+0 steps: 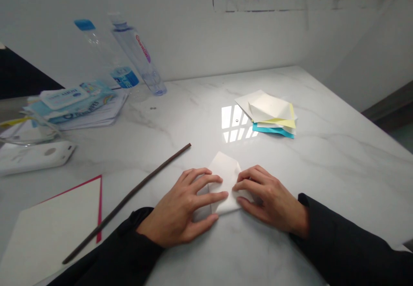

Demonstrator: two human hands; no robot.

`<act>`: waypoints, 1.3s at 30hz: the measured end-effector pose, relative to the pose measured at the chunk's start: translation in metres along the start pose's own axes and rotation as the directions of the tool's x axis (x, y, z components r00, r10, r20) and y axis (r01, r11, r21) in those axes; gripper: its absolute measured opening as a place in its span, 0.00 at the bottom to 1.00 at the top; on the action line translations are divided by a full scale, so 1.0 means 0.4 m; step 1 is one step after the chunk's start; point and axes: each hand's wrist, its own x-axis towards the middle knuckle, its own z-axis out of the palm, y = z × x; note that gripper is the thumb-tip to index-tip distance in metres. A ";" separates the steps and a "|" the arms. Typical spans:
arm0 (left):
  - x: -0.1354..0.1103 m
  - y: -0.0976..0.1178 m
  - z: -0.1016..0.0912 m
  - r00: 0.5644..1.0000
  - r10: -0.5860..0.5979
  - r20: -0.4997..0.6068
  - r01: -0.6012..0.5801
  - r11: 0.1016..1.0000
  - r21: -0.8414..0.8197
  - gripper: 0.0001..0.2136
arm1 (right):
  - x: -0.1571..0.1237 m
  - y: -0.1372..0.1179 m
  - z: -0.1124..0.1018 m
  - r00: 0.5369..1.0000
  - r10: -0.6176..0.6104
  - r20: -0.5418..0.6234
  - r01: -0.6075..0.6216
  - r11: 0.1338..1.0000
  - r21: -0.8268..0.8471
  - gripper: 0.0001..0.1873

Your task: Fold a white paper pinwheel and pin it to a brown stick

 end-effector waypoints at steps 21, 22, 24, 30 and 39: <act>0.015 0.031 0.024 0.988 -0.124 -0.088 0.122 0.992 -0.027 0.10 | 0.001 0.028 -0.062 0.974 -0.101 0.204 0.066 0.983 0.173 0.28; 0.015 0.031 0.025 0.989 -0.118 -0.090 0.117 0.993 -0.024 0.10 | 0.001 0.029 -0.063 0.974 -0.103 0.201 0.066 0.981 0.180 0.27; 0.014 0.029 0.027 0.989 -0.114 -0.091 0.113 0.993 -0.017 0.10 | 0.001 0.031 -0.065 0.977 -0.101 0.189 0.063 0.978 0.199 0.23; 0.013 0.024 0.028 0.990 -0.110 -0.089 0.109 0.994 -0.010 0.10 | -0.003 0.038 -0.068 0.984 -0.093 0.152 0.059 0.975 0.215 0.09; 0.015 0.025 0.027 0.991 -0.109 -0.081 0.109 0.994 -0.008 0.10 | -0.005 0.040 -0.067 0.978 -0.131 0.161 0.101 0.978 0.184 0.05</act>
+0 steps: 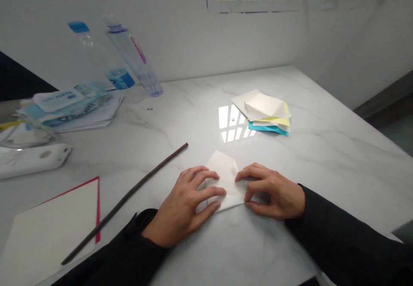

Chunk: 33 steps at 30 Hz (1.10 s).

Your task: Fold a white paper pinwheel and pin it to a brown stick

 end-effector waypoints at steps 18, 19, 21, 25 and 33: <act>-0.005 -0.005 -0.005 0.999 0.026 0.031 -0.025 1.000 -0.013 0.11 | 0.003 -0.003 0.002 1.000 -0.006 0.011 0.006 1.000 -0.004 0.04; -0.005 -0.004 -0.006 0.999 0.023 0.033 -0.023 1.000 -0.011 0.11 | 0.004 -0.002 0.003 1.000 -0.008 0.011 0.008 1.000 -0.010 0.06; -0.005 -0.003 -0.007 0.999 0.020 0.037 -0.019 1.000 -0.009 0.12 | 0.004 -0.002 0.004 1.000 -0.008 0.010 0.008 1.000 -0.024 0.08; -0.002 -0.003 -0.007 0.999 0.023 0.031 -0.022 1.000 -0.010 0.12 | 0.007 -0.003 0.007 1.000 -0.005 -0.005 0.005 1.000 -0.029 0.10; -0.003 -0.008 -0.004 0.999 0.039 0.019 -0.038 0.999 -0.020 0.14 | 0.007 0.001 0.022 1.000 -0.004 -0.022 0.002 0.996 -0.091 0.08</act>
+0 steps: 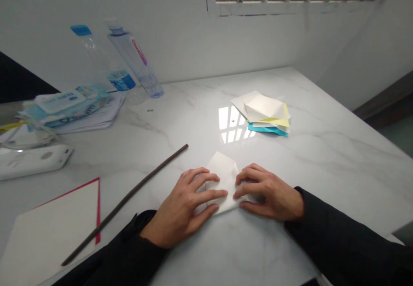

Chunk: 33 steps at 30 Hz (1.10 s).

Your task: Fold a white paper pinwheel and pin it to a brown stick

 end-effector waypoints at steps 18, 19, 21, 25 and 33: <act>0.000 -0.002 0.003 0.994 -0.049 -0.099 0.039 0.995 -0.097 0.06 | -0.002 0.002 0.003 0.999 -0.048 -0.002 0.048 0.999 0.021 0.12; -0.001 -0.002 0.002 0.994 -0.046 -0.096 0.037 0.994 -0.099 0.06 | -0.003 0.002 0.003 0.999 -0.043 0.000 0.043 0.999 0.019 0.12; -0.002 -0.001 0.000 0.995 -0.047 -0.090 0.037 0.994 -0.103 0.07 | -0.003 0.001 0.004 1.000 -0.029 0.005 0.029 0.999 0.014 0.13; -0.003 -0.001 0.000 0.997 -0.040 -0.070 0.033 0.994 -0.104 0.06 | -0.004 0.001 0.006 1.000 -0.013 0.014 0.013 1.000 0.005 0.14; -0.007 -0.004 0.004 0.997 -0.033 -0.068 0.028 0.997 -0.078 0.08 | -0.005 -0.001 0.008 1.000 -0.002 0.023 0.002 1.000 -0.013 0.14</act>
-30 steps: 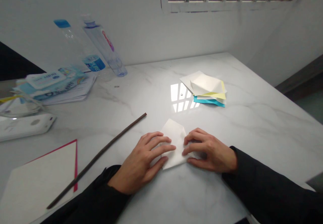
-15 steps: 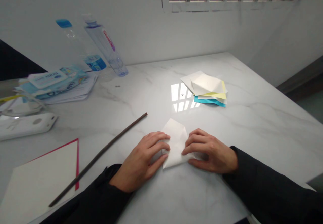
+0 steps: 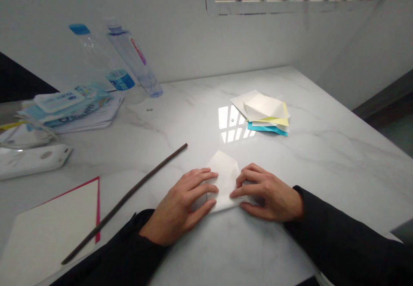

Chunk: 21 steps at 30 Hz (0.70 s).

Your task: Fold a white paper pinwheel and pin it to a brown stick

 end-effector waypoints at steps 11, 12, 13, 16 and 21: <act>-0.006 -0.001 0.002 1.000 -0.002 0.014 0.002 1.000 -0.004 0.08 | 0.001 -0.004 -0.003 1.000 0.010 0.003 -0.010 1.000 0.001 0.16; -0.005 0.000 0.003 1.000 -0.001 0.010 0.001 1.000 -0.005 0.08 | 0.001 -0.004 -0.002 1.000 0.012 0.004 -0.012 1.000 0.001 0.16; -0.004 0.000 0.003 1.000 -0.001 0.007 0.001 1.000 -0.004 0.08 | 0.001 -0.005 -0.002 1.000 0.013 0.004 -0.013 1.000 0.003 0.16; -0.001 0.002 0.001 1.000 -0.001 0.007 0.001 1.000 -0.004 0.08 | 0.002 -0.006 -0.002 1.000 0.013 0.004 -0.013 1.000 0.005 0.16; -0.003 0.003 0.000 0.999 -0.006 0.033 0.006 1.000 -0.003 0.10 | 0.002 -0.006 -0.002 1.000 0.017 0.002 -0.017 1.000 -0.003 0.16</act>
